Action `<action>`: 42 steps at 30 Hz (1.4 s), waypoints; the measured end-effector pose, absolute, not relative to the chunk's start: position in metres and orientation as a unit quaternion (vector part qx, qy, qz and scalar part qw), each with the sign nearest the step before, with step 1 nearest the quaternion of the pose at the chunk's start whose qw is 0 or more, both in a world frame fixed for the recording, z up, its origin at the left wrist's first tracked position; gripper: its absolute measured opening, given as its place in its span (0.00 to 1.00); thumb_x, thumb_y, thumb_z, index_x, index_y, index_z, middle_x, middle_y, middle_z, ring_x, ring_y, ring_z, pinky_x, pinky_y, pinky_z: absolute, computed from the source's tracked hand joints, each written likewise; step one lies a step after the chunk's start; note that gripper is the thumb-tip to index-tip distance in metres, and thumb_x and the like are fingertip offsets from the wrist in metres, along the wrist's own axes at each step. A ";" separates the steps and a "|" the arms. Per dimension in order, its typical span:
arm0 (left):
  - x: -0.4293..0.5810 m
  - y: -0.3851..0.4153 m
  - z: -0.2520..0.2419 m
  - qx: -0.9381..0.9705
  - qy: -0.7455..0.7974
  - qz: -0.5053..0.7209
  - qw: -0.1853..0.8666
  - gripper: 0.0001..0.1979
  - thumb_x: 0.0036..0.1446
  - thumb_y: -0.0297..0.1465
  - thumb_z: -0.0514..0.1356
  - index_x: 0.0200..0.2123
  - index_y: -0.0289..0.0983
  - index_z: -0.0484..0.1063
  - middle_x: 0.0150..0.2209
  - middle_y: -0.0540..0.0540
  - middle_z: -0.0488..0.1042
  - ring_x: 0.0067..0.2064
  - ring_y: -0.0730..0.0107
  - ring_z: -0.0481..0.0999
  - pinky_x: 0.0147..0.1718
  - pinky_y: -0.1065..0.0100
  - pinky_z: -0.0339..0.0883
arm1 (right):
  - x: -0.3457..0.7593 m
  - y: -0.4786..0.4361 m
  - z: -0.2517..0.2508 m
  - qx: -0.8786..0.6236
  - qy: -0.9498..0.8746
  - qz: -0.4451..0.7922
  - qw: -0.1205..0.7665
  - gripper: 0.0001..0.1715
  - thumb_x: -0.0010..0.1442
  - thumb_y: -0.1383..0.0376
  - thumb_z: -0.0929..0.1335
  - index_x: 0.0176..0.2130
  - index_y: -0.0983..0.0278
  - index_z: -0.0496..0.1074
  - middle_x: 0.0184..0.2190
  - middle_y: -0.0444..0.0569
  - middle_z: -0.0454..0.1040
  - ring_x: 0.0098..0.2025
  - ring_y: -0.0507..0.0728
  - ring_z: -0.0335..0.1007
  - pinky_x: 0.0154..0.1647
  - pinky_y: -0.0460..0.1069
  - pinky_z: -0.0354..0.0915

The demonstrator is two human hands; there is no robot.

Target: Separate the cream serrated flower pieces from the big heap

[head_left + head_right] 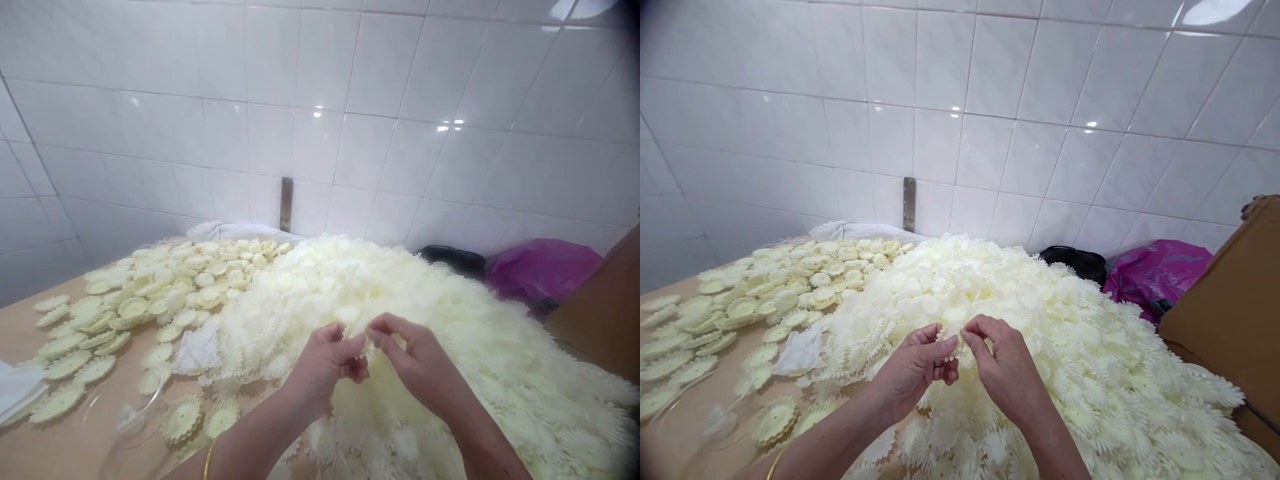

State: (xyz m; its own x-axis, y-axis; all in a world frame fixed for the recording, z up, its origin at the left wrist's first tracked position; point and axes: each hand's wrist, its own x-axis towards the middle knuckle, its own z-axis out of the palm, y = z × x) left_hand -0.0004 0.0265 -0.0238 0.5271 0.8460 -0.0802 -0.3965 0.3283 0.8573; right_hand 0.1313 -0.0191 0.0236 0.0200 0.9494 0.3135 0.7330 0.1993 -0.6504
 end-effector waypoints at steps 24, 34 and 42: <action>-0.004 0.024 -0.015 0.537 0.295 0.415 0.673 0.13 0.49 0.38 0.58 0.21 0.35 0.64 0.19 0.50 0.66 0.22 0.76 0.65 0.26 0.70 0.58 | 0.128 -0.018 0.018 -0.623 -0.675 0.072 0.388 0.16 0.58 0.62 0.58 0.21 0.63 0.56 0.17 0.41 0.57 0.21 0.50 0.53 0.22 0.44 0.51; -0.002 0.017 -0.007 0.538 0.298 0.417 0.669 0.14 0.49 0.38 0.57 0.19 0.35 0.63 0.18 0.49 0.66 0.21 0.76 0.65 0.26 0.71 0.58 | 0.135 -0.014 0.018 -0.631 -0.597 0.097 0.485 0.17 0.57 0.59 0.59 0.20 0.63 0.57 0.17 0.41 0.57 0.22 0.50 0.53 0.23 0.44 0.54; -0.003 0.019 -0.008 0.500 0.327 0.420 0.683 0.14 0.47 0.39 0.59 0.21 0.34 0.63 0.19 0.49 0.67 0.20 0.75 0.68 0.24 0.71 0.59 | 0.135 -0.017 0.023 -0.611 -0.608 0.159 0.482 0.22 0.59 0.52 0.57 0.25 0.64 0.63 0.24 0.45 0.66 0.30 0.53 0.62 0.31 0.46 0.59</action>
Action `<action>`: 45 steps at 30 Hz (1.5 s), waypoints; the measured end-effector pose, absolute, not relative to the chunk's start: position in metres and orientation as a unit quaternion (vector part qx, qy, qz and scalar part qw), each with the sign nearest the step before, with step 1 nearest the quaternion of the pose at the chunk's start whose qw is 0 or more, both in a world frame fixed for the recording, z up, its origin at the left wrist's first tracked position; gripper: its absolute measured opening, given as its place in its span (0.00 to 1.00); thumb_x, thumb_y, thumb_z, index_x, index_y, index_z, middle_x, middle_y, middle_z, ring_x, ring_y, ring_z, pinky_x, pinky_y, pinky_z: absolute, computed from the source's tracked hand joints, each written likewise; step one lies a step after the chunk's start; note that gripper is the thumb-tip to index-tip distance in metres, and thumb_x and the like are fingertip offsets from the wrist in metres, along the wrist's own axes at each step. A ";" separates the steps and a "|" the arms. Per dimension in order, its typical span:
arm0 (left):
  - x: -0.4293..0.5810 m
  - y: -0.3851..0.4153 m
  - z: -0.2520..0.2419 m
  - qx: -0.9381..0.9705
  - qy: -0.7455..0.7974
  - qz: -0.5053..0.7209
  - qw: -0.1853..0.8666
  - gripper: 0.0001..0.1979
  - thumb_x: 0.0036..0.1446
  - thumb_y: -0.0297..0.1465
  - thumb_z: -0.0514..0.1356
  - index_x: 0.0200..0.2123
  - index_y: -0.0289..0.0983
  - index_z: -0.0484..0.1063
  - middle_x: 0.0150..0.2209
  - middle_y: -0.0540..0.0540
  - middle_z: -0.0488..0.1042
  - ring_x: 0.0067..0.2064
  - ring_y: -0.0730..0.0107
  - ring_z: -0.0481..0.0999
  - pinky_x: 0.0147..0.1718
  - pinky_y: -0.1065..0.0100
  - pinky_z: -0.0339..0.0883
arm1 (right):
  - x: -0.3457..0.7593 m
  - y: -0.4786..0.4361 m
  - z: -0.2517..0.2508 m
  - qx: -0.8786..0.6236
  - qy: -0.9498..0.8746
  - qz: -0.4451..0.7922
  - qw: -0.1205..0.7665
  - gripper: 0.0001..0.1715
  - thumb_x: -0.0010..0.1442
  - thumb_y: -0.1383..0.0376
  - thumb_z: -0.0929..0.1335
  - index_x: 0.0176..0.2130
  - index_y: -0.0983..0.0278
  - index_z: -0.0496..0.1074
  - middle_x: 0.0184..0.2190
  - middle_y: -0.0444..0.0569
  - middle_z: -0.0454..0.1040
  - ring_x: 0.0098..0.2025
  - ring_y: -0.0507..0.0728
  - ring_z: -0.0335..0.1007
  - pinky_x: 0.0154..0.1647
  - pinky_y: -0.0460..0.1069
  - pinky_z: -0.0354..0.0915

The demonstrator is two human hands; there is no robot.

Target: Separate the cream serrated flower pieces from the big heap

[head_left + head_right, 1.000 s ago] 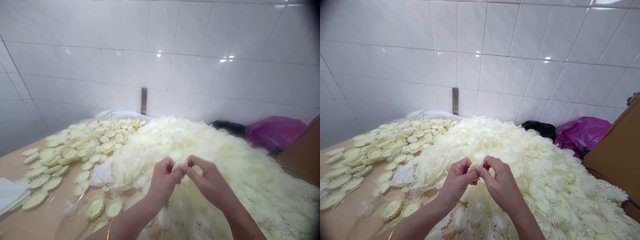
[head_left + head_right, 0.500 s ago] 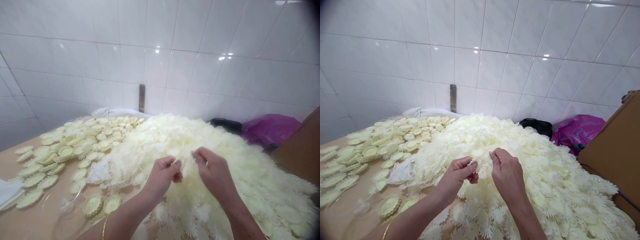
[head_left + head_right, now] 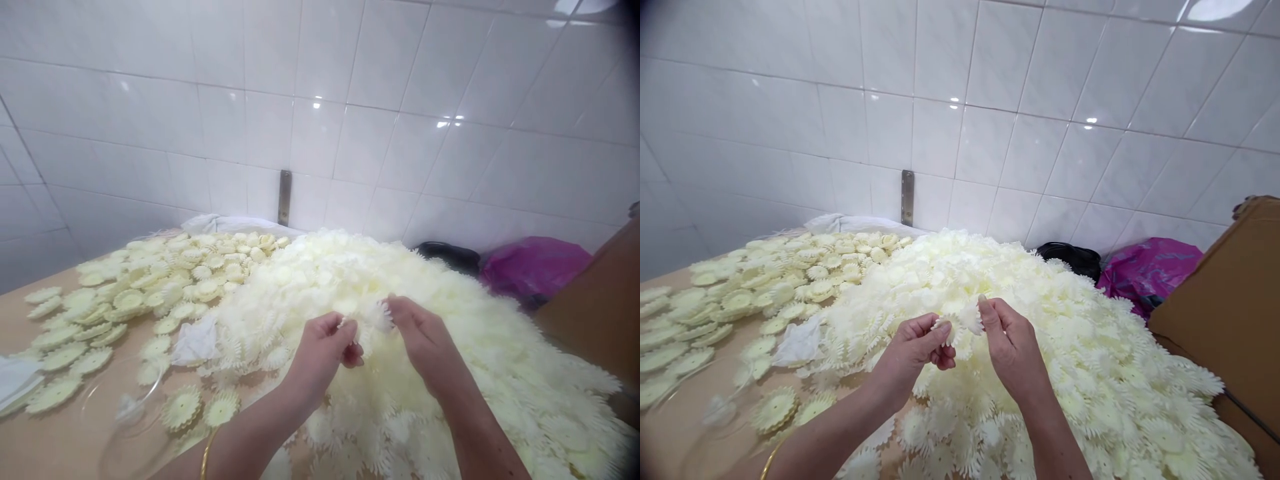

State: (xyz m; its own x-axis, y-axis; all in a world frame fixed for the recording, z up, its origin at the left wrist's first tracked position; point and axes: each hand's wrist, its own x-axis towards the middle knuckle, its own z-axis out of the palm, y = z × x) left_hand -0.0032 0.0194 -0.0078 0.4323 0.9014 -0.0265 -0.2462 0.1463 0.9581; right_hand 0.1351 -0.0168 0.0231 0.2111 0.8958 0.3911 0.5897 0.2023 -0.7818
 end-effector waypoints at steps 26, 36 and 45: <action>-0.001 0.012 -0.014 0.501 0.283 0.414 0.706 0.13 0.47 0.37 0.60 0.21 0.35 0.62 0.16 0.51 0.66 0.16 0.80 0.60 0.18 0.73 0.54 | 0.167 -0.012 0.017 -0.732 -0.528 -0.089 0.421 0.20 0.52 0.61 0.62 0.44 0.67 0.66 0.39 0.56 0.67 0.35 0.58 0.66 0.33 0.51 0.61; -0.003 0.021 -0.023 0.500 0.295 0.418 0.698 0.20 0.43 0.43 0.62 0.17 0.36 0.58 0.13 0.58 0.50 0.14 0.84 0.47 0.15 0.72 0.42 | 0.131 -0.028 0.032 -0.602 -0.672 0.189 0.389 0.13 0.52 0.55 0.66 0.31 0.63 0.69 0.33 0.49 0.72 0.37 0.57 0.67 0.39 0.52 0.62; -0.003 0.021 -0.016 0.480 0.221 0.368 0.765 0.22 0.45 0.49 0.56 0.20 0.34 0.64 0.16 0.55 0.56 0.16 0.81 0.56 0.18 0.72 0.52 | 0.121 -0.020 0.023 -0.455 -0.651 0.456 0.402 0.10 0.52 0.59 0.67 0.27 0.64 0.65 0.20 0.42 0.68 0.25 0.53 0.69 0.33 0.51 0.64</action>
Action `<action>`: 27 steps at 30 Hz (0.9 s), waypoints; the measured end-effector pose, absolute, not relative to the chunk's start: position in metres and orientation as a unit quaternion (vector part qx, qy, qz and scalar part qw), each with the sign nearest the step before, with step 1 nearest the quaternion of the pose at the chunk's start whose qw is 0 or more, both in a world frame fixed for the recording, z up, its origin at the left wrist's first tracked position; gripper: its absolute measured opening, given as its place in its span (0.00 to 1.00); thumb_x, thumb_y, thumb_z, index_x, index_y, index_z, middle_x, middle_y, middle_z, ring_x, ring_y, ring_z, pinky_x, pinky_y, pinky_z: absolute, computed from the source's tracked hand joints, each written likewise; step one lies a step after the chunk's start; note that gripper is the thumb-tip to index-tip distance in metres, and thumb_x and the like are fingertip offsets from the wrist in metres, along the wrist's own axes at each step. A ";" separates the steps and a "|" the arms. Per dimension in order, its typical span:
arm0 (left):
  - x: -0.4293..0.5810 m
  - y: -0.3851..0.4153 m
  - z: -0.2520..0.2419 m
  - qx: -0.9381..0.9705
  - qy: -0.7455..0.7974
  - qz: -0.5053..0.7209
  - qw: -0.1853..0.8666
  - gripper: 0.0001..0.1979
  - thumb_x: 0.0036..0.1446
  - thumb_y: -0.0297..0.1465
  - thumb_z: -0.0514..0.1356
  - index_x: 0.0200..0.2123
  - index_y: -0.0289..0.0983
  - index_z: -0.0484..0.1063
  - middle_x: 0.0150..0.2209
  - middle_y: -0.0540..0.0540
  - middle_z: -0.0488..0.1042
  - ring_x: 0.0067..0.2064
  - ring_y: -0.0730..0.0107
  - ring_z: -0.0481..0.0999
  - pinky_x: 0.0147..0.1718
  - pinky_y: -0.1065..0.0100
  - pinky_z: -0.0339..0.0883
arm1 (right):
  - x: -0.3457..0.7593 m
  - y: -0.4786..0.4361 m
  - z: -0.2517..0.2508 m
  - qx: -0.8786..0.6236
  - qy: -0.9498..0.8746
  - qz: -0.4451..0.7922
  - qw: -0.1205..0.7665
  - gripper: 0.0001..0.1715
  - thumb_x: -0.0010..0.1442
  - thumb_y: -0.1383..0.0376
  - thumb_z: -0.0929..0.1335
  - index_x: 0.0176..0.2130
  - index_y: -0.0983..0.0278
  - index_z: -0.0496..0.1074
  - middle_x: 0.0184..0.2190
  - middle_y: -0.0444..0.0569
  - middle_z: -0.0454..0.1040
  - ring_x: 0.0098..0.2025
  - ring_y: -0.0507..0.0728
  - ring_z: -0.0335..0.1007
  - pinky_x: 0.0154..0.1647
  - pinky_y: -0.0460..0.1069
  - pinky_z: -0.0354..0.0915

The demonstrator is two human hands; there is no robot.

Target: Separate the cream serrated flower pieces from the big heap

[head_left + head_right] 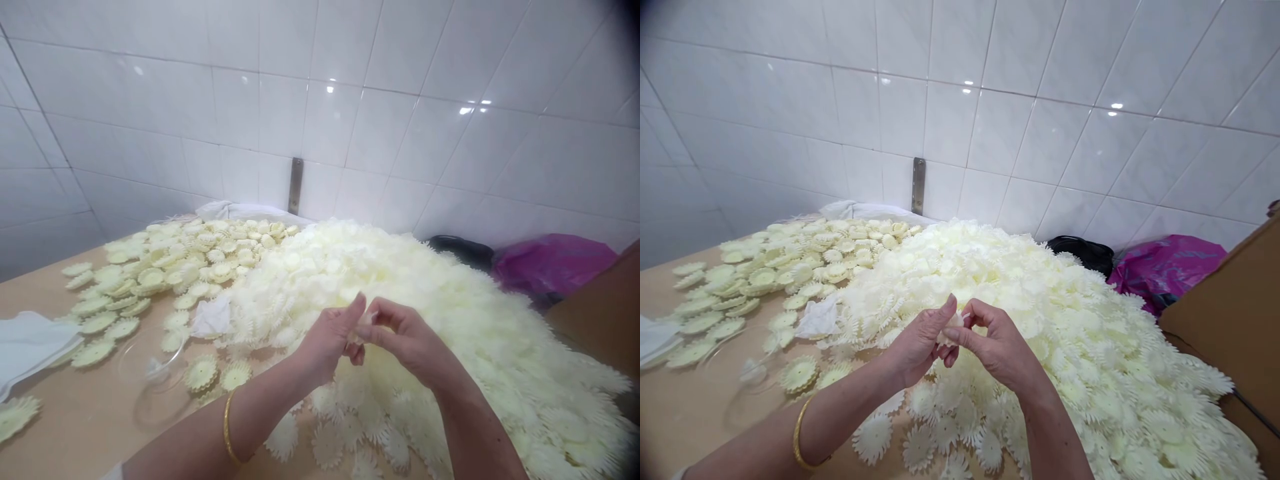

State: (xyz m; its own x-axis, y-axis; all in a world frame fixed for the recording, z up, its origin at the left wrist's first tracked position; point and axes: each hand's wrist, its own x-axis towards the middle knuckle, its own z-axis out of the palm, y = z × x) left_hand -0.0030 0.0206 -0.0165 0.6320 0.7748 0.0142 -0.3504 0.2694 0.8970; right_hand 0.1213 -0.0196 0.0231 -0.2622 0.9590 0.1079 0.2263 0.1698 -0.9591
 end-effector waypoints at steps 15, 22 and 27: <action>-0.001 0.014 -0.013 0.443 0.212 0.416 0.766 0.11 0.46 0.33 0.62 0.24 0.35 0.62 0.17 0.52 0.66 0.22 0.74 0.69 0.26 0.70 0.60 | 0.130 -0.014 0.017 -0.652 -0.500 0.071 0.565 0.16 0.56 0.61 0.60 0.20 0.64 0.61 0.16 0.43 0.65 0.20 0.51 0.60 0.22 0.44 0.56; 0.000 0.012 -0.018 0.492 0.275 0.412 0.716 0.11 0.45 0.33 0.61 0.22 0.35 0.62 0.17 0.51 0.65 0.23 0.74 0.68 0.26 0.70 0.59 | 0.156 -0.014 0.025 -0.703 -0.450 0.069 0.547 0.23 0.51 0.47 0.63 0.22 0.64 0.63 0.15 0.42 0.63 0.16 0.49 0.55 0.17 0.44 0.53; -0.001 0.018 -0.021 0.514 0.287 0.429 0.685 0.13 0.44 0.38 0.62 0.24 0.35 0.64 0.18 0.53 0.62 0.20 0.78 0.62 0.24 0.70 0.58 | 0.137 -0.021 0.028 -0.623 -0.616 0.135 0.462 0.20 0.53 0.50 0.63 0.27 0.64 0.66 0.22 0.44 0.67 0.25 0.51 0.62 0.26 0.45 0.59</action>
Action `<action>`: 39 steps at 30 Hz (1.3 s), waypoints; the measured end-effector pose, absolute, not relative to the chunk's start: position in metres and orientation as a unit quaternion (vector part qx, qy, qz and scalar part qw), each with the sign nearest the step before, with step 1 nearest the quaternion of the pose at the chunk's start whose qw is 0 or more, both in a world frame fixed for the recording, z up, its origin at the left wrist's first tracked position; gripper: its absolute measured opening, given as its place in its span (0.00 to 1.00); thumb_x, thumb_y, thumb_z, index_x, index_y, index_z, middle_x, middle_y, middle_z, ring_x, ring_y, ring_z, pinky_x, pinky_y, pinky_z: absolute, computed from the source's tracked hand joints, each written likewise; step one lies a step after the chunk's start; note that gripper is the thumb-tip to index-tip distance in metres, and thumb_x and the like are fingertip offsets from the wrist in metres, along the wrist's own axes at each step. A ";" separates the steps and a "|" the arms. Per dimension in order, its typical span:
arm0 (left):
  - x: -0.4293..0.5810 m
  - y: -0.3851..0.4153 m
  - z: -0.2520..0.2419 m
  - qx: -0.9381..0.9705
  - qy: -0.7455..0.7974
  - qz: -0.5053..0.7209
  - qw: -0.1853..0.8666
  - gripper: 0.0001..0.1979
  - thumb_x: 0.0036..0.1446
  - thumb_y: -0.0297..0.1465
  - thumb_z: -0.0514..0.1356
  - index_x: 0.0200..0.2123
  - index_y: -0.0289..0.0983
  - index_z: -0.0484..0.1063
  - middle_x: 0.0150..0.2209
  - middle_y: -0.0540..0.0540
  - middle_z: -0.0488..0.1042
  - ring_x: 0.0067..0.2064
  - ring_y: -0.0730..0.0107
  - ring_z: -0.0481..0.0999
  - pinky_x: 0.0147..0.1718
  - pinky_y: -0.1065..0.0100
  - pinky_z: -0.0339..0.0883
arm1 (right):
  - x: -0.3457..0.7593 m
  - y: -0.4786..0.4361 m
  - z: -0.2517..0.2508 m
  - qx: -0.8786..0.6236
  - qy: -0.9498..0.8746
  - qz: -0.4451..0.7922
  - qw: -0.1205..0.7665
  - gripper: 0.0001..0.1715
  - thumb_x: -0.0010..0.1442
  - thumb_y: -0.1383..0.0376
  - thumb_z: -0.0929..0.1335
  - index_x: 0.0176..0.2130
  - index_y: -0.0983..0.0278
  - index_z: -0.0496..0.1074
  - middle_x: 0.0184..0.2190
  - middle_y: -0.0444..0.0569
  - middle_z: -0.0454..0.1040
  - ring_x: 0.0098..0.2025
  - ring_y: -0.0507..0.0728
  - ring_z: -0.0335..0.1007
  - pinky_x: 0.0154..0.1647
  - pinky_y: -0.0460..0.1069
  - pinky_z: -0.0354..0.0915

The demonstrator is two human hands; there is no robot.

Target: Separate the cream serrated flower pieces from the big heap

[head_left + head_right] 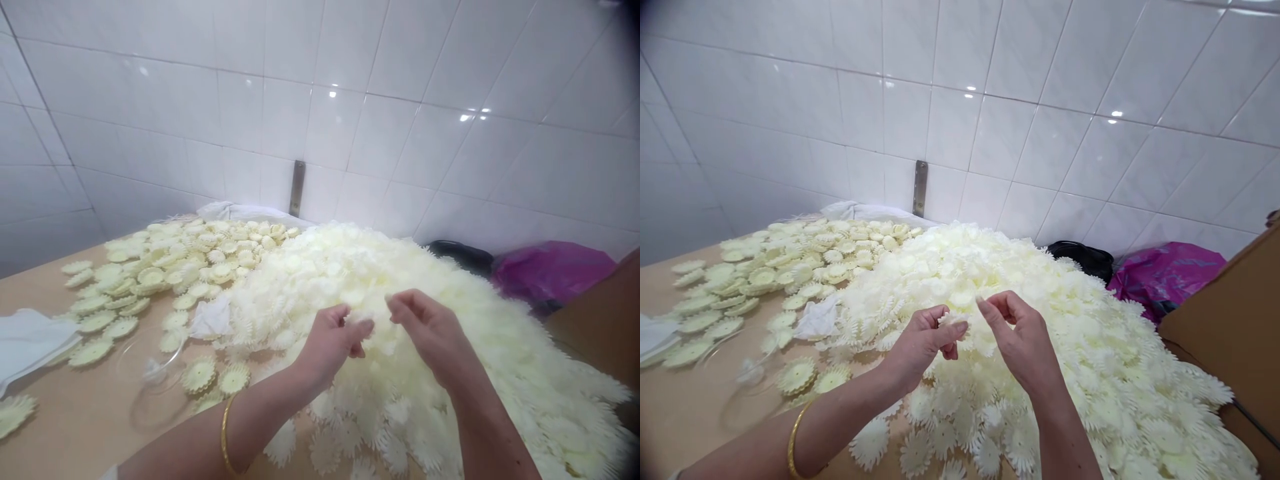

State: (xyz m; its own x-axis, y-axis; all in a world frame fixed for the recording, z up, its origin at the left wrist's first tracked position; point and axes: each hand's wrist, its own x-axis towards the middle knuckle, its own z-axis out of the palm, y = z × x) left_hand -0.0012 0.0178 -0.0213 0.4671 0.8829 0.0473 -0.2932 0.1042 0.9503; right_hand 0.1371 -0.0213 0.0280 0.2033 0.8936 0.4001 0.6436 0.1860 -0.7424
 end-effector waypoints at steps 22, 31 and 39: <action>0.000 0.007 -0.007 0.538 0.262 0.471 0.649 0.17 0.50 0.41 0.57 0.18 0.35 0.60 0.16 0.53 0.59 0.22 0.75 0.68 0.27 0.72 0.61 | 0.116 -0.017 0.016 -0.666 -0.524 0.013 0.531 0.19 0.58 0.56 0.61 0.20 0.64 0.59 0.18 0.42 0.64 0.20 0.50 0.56 0.22 0.45 0.53; 0.010 -0.004 -0.006 0.500 0.269 0.498 0.656 0.19 0.53 0.40 0.54 0.16 0.36 0.56 0.13 0.54 0.55 0.19 0.76 0.63 0.24 0.72 0.61 | 0.114 -0.015 0.011 -0.685 -0.507 -0.022 0.522 0.22 0.60 0.53 0.57 0.20 0.62 0.55 0.15 0.42 0.62 0.18 0.51 0.56 0.21 0.45 0.53; 0.004 -0.014 0.009 0.511 0.269 0.515 0.633 0.21 0.49 0.39 0.57 0.14 0.37 0.51 0.13 0.55 0.49 0.17 0.79 0.55 0.19 0.73 0.58 | 0.125 -0.013 0.011 -0.694 -0.489 -0.044 0.527 0.23 0.59 0.52 0.57 0.20 0.62 0.57 0.16 0.44 0.66 0.19 0.52 0.60 0.21 0.46 0.55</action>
State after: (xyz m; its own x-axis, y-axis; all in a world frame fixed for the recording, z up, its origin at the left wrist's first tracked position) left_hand 0.0039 -0.0142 0.0088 0.3242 0.9274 0.1868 -0.3777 -0.0541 0.9243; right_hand 0.1245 -0.0130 0.0105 0.5177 0.6325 0.5761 0.7245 0.0340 -0.6885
